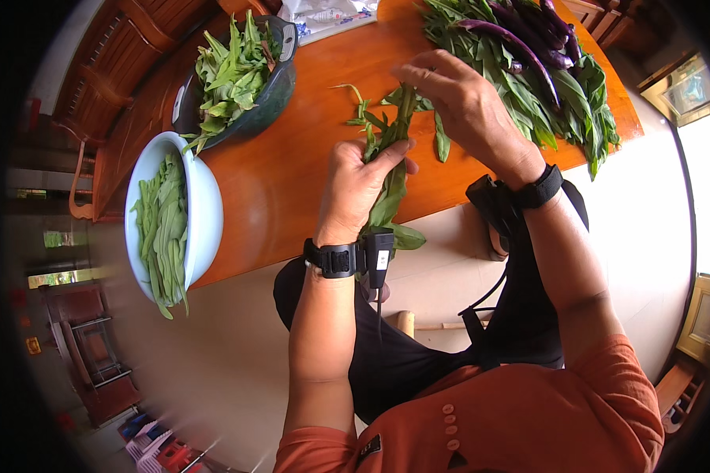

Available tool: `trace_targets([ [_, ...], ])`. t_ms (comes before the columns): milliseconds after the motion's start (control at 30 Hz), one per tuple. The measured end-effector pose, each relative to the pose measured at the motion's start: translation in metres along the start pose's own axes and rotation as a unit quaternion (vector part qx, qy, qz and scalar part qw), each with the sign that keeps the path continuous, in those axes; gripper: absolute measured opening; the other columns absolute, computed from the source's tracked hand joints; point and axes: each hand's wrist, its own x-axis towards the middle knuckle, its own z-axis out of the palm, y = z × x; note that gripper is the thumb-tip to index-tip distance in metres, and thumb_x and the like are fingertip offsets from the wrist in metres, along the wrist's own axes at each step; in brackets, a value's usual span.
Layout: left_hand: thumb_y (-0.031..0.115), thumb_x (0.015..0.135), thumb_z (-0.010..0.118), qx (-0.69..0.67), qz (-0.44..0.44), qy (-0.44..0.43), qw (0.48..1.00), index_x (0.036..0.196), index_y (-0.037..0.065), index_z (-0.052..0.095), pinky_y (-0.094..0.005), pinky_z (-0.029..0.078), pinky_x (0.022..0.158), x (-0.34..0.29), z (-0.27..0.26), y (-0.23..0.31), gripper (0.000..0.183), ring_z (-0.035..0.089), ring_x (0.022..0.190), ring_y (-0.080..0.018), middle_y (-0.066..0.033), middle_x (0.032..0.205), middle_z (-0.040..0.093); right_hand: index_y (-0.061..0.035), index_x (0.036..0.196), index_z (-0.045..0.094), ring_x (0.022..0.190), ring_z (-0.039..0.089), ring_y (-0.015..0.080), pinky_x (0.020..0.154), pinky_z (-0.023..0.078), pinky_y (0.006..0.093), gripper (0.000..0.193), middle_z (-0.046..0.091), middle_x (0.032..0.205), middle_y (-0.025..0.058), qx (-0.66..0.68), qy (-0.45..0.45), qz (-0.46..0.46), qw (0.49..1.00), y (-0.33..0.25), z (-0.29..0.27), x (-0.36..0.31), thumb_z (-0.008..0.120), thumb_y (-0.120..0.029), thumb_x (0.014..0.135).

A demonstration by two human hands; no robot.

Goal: The person strips leaves from green leafy vegetable stems by hand and places the leaves into a white bowl.

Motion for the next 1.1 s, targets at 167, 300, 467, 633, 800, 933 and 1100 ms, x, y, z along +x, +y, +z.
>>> trace_targets([
  [167,0.019,0.096,0.070,0.015,-0.008,-0.001,1.000,0.099,0.002,0.073,-0.0220,0.044,0.052,0.001,0.003,0.001,0.018,0.060,0.061,-0.0071,-0.0049,0.078,0.072,0.0011,0.101,0.068,0.088,0.064,0.0357,0.074,0.055,0.0425,0.028,0.062,0.091,0.0150,-0.004,-0.126,0.018,0.992,-0.002,-0.007,-0.006,0.062,0.004,0.074],
  [300,0.013,0.096,0.069,-0.012,0.011,0.027,1.000,0.092,-0.001,0.072,-0.0230,0.043,0.053,-0.001,0.010,0.006,0.015,0.056,0.059,-0.0056,-0.0023,0.072,0.069,0.0023,0.097,0.067,0.085,0.063,0.0363,0.074,0.054,0.0422,0.021,0.059,0.090,0.0166,0.062,-0.134,-0.030,0.989,-0.008,-0.007,-0.005,0.060,0.002,0.076],
  [467,0.010,0.096,0.067,0.007,0.030,0.042,0.999,0.091,-0.001,0.071,-0.0238,0.045,0.055,0.000,0.004,0.003,0.013,0.058,0.060,-0.0069,-0.0034,0.072,0.069,0.0024,0.096,0.065,0.085,0.062,0.0359,0.076,0.054,0.0417,0.019,0.058,0.091,0.0164,0.047,-0.157,-0.048,0.985,-0.011,-0.007,-0.003,0.059,0.001,0.078],
  [633,0.014,0.097,0.066,0.025,0.042,0.053,0.997,0.097,0.000,0.071,-0.0229,0.044,0.053,0.001,-0.001,-0.001,0.014,0.060,0.061,-0.0083,-0.0057,0.077,0.070,0.0017,0.091,0.061,0.085,0.063,0.0316,0.072,0.054,0.0391,0.012,0.057,0.089,0.0134,-0.070,-0.133,-0.092,0.984,-0.014,-0.001,-0.002,0.061,-0.003,0.080],
  [800,0.014,0.097,0.064,0.016,0.062,0.053,0.996,0.093,0.000,0.072,-0.0232,0.044,0.052,0.006,0.008,-0.003,0.016,0.059,0.059,-0.0083,-0.0056,0.073,0.069,-0.0007,0.093,0.055,0.081,0.064,0.0288,0.061,0.054,0.0384,0.022,0.056,0.087,0.0114,-0.156,-0.110,-0.073,0.979,-0.020,0.018,-0.012,0.069,-0.010,0.079],
  [933,0.013,0.097,0.064,0.059,0.116,0.073,0.989,0.085,0.000,0.072,-0.0237,0.044,0.053,0.015,0.001,-0.011,0.019,0.056,0.059,-0.0062,-0.0021,0.071,0.067,-0.0018,0.092,0.053,0.072,0.065,0.0319,0.058,0.053,0.0404,0.023,0.060,0.083,0.0138,-0.161,-0.076,0.008,0.984,-0.021,0.038,-0.023,0.069,-0.013,0.080],
  [1100,0.009,0.092,0.064,0.025,0.153,0.106,0.982,0.078,-0.004,0.069,-0.0262,0.045,0.052,0.006,0.006,0.000,0.020,0.055,0.059,-0.0059,-0.0022,0.065,0.065,0.0000,0.084,0.055,0.063,0.066,0.0363,0.055,0.053,0.0423,0.016,0.065,0.072,0.0185,-0.042,-0.018,0.175,0.983,-0.028,0.052,-0.024,0.061,-0.013,0.090],
])
